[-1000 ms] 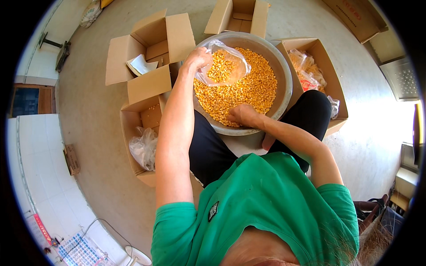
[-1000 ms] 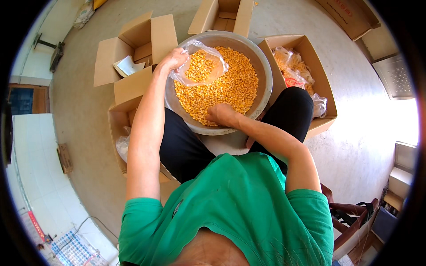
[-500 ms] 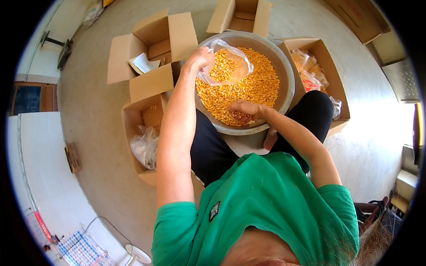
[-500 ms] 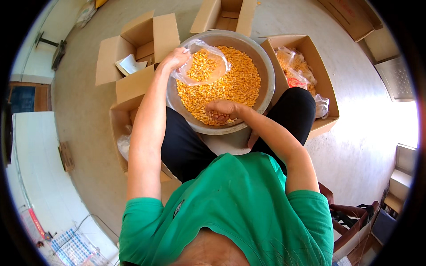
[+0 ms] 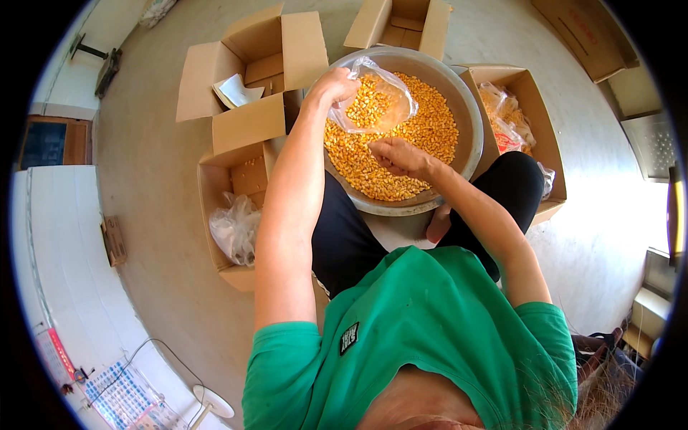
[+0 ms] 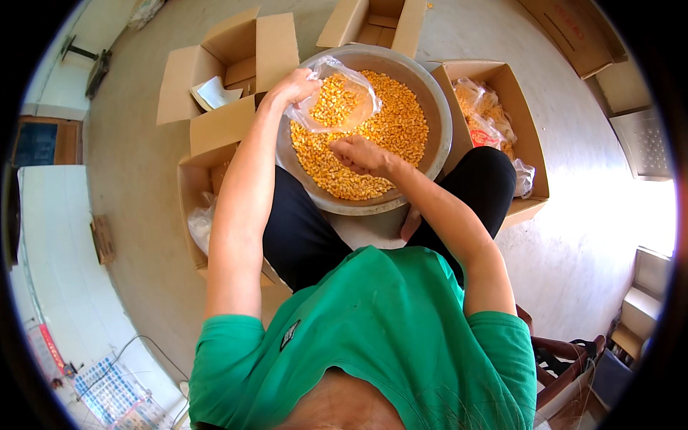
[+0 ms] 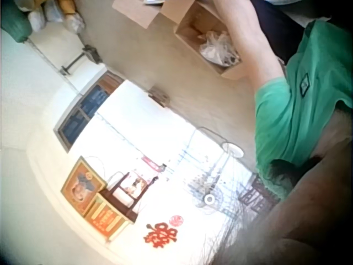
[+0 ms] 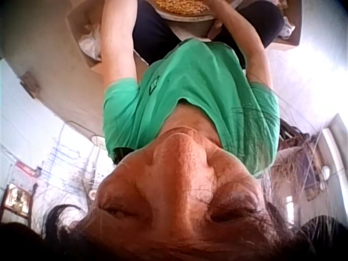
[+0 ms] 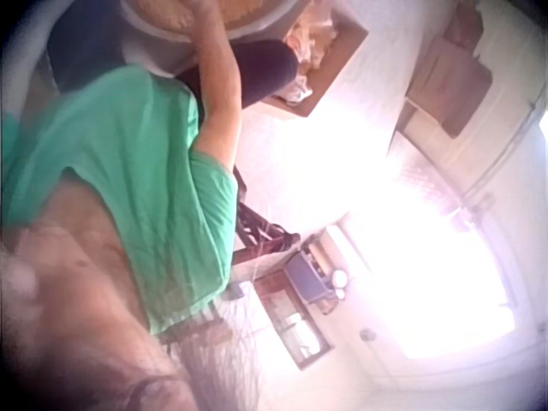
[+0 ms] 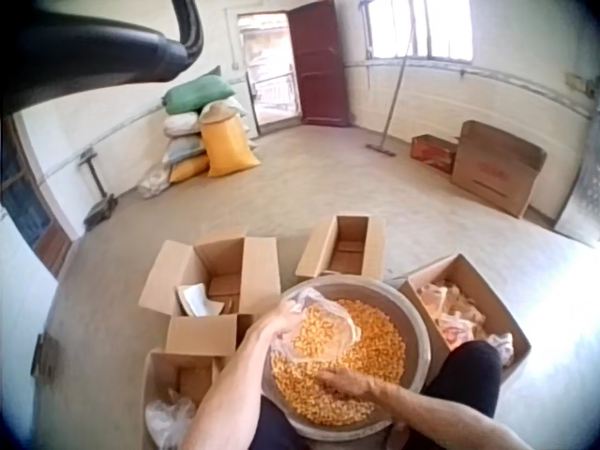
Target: The person scoops yellow grains from a large metal bowl into a clear plastic bag using their hands. They then tie the bag and place it into a cardboard box. The person repeats this process with a second bag.
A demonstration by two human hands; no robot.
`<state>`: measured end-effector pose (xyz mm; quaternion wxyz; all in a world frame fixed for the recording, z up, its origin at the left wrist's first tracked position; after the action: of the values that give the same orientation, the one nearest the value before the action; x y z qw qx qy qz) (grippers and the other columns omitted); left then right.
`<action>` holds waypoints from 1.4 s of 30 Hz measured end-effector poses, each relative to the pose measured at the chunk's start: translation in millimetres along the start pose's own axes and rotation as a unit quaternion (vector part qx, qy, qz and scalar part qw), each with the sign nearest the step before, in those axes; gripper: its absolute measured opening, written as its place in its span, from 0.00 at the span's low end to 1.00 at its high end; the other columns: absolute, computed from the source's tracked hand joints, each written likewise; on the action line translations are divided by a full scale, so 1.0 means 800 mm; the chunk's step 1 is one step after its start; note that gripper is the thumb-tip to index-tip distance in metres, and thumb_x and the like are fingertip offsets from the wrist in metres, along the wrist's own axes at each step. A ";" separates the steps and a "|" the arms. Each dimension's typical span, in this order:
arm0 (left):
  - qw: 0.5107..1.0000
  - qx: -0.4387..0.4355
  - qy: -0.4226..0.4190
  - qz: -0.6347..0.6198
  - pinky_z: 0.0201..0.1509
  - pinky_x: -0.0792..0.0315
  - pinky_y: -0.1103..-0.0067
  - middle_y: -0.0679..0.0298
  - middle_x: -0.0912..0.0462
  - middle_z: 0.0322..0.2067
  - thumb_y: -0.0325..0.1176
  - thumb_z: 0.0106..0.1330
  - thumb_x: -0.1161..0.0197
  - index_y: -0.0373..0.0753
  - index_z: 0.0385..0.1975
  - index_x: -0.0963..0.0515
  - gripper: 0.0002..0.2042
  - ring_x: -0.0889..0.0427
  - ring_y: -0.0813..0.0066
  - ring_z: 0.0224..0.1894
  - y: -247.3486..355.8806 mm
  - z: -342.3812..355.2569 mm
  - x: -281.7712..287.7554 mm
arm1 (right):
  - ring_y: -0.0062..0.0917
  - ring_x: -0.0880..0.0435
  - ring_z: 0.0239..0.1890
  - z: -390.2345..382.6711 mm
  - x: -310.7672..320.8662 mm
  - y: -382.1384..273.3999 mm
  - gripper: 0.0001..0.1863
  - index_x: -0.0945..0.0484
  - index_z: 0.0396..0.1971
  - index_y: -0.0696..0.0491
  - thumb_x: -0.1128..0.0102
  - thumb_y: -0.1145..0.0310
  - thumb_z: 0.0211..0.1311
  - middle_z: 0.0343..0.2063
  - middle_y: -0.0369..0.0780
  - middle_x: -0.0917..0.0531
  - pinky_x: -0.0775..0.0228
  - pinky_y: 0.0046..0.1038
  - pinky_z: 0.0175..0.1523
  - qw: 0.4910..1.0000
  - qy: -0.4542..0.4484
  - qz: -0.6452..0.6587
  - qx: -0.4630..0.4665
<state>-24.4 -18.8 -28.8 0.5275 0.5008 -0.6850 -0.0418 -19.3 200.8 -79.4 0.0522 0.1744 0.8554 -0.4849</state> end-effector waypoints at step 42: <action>1.000 0.001 -0.014 0.016 0.31 0.25 0.68 0.49 0.18 0.37 0.37 0.64 0.51 0.30 0.50 0.28 0.20 0.18 0.62 0.23 0.013 -0.009 0.008 | 0.41 0.21 0.36 0.090 -0.078 0.059 0.08 0.23 0.31 0.53 0.49 0.67 0.59 0.34 0.46 0.24 0.26 0.40 0.40 0.751 0.117 -0.584 0.284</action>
<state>-25.0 -15.0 -15.4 0.5178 0.4894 -0.7006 -0.0396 49.9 146.2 -139.7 -0.3942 -0.2970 0.6125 -0.6175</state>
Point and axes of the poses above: each hand's wrist, its own z-axis towards the middle knuckle, its own x-axis out of the back of the hand, y = z × x, the point moved 3 cm from there along z, towards the middle knuckle
